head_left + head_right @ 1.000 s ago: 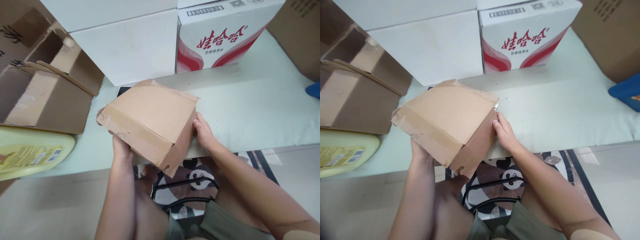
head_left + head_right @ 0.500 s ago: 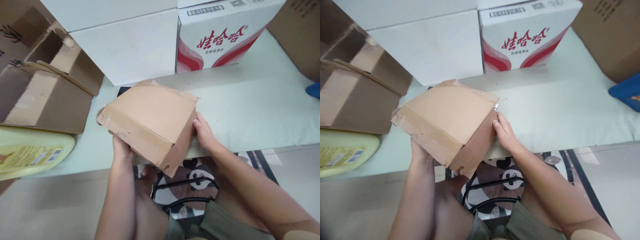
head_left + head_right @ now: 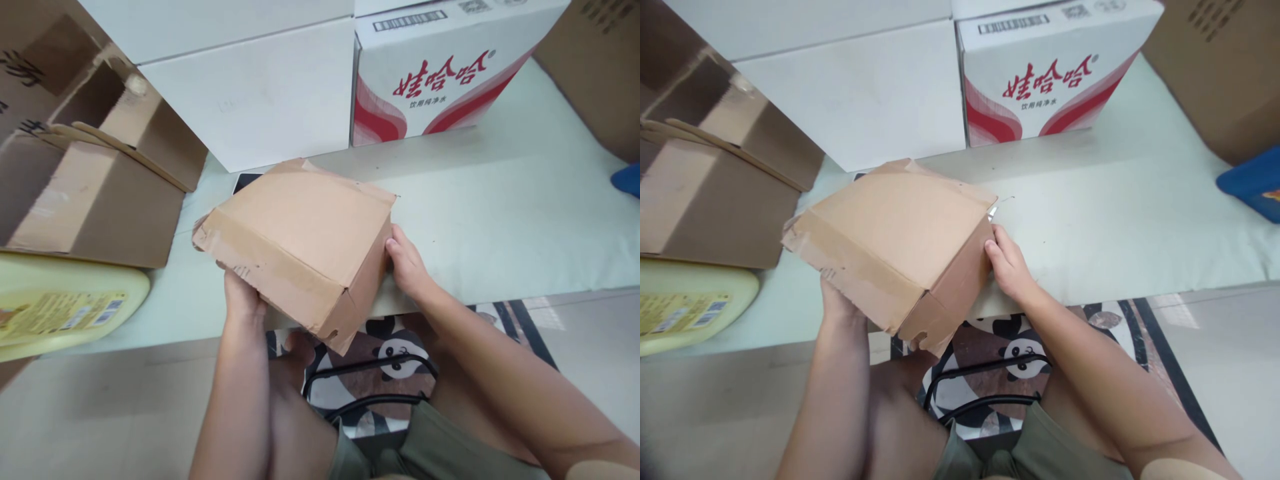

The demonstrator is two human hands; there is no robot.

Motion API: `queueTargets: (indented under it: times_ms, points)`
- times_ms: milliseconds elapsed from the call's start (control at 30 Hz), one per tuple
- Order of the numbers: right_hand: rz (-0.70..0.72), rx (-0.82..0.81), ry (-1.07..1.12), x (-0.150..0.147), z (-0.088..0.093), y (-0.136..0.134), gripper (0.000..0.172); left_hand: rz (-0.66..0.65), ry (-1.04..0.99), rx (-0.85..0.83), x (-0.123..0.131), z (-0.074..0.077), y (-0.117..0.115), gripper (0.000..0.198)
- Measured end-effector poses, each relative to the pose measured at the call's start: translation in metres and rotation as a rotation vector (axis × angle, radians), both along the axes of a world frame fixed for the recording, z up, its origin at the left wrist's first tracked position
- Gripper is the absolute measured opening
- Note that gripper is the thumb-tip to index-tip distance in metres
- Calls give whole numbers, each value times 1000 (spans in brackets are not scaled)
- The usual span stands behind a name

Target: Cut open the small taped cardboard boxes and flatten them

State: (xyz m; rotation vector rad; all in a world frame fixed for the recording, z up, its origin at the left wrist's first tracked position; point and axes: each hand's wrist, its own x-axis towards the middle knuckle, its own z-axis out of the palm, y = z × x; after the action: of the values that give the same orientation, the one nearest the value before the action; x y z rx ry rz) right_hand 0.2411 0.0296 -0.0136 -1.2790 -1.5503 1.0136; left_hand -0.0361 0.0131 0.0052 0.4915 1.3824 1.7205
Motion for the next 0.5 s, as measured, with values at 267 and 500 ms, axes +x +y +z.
queueTargets:
  times_ms: [267, 500]
  points:
    - [-5, -2, 18, 0, -1, 0, 47, 26, -9, -14, 6, 8, 1, 33]
    - [-12, 7, 23, 0, -1, -1, 46, -11, 18, 13, 4, 6, -1, 34]
